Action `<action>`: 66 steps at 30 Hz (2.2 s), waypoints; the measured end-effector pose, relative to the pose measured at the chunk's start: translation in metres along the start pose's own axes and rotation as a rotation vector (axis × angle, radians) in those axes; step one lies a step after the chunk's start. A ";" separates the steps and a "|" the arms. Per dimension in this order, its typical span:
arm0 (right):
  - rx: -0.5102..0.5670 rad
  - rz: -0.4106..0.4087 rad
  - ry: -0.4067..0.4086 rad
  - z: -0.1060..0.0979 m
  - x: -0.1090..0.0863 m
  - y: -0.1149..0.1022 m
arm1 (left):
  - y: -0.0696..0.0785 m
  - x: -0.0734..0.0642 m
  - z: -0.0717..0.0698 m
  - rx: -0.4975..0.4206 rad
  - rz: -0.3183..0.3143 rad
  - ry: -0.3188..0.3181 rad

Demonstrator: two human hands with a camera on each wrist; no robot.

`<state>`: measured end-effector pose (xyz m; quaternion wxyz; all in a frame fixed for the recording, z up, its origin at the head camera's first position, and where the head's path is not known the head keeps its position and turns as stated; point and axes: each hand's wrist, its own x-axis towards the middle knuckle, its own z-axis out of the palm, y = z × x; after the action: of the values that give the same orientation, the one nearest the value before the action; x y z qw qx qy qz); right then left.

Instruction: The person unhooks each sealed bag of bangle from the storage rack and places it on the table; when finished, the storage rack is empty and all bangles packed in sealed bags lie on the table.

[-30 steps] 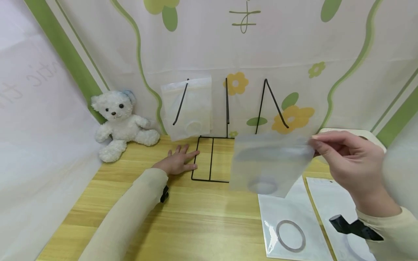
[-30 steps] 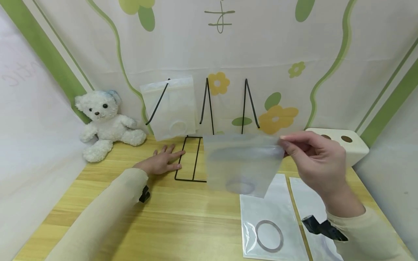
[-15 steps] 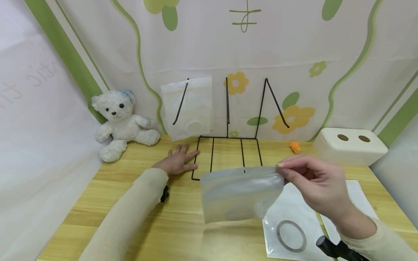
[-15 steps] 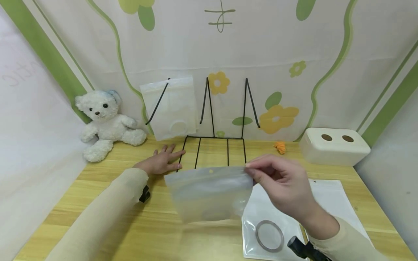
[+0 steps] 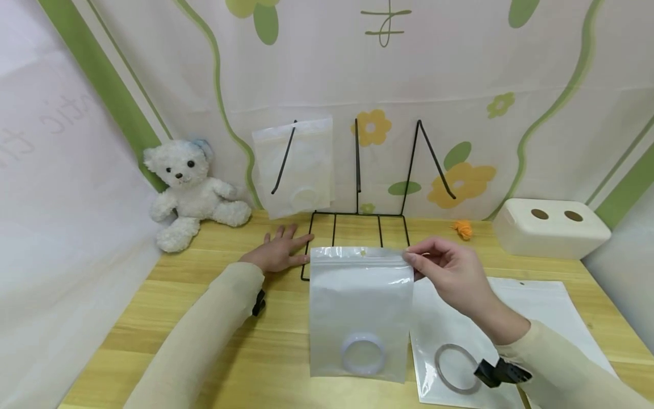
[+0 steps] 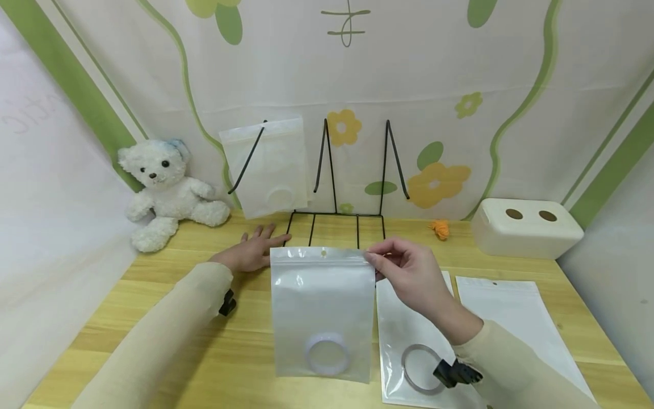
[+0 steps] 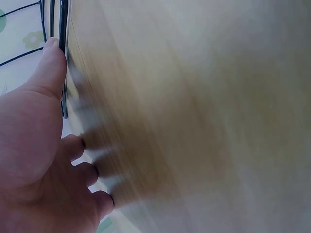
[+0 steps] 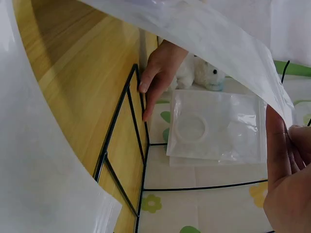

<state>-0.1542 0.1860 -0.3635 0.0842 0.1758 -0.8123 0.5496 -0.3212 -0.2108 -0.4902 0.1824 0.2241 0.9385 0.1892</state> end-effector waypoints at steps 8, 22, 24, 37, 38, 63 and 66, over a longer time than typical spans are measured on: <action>0.017 0.053 -0.068 0.005 0.017 0.028 | 0.006 -0.004 -0.002 -0.010 0.001 0.004; -0.224 0.213 -0.247 0.012 0.030 0.071 | 0.031 -0.021 -0.015 -0.039 -0.008 -0.022; -0.279 0.203 -0.261 0.012 0.033 0.075 | 0.038 -0.025 -0.018 -0.038 -0.015 -0.035; -0.511 0.148 -0.367 0.013 0.048 0.096 | 0.047 -0.028 -0.020 0.034 -0.034 -0.034; -0.527 0.140 -0.374 0.013 0.048 0.098 | 0.047 -0.028 -0.020 0.034 -0.033 -0.032; -0.585 0.124 -0.413 -0.033 0.075 0.117 | 0.046 -0.027 -0.020 0.028 -0.038 -0.033; -0.590 0.142 -0.439 -0.036 0.079 0.121 | 0.047 -0.028 -0.021 0.023 -0.039 -0.036</action>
<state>-0.2753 0.2445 -0.4284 -0.0832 0.2011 -0.9446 0.2455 -0.2899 -0.1917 -0.4445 0.2002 0.2112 0.9413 0.1709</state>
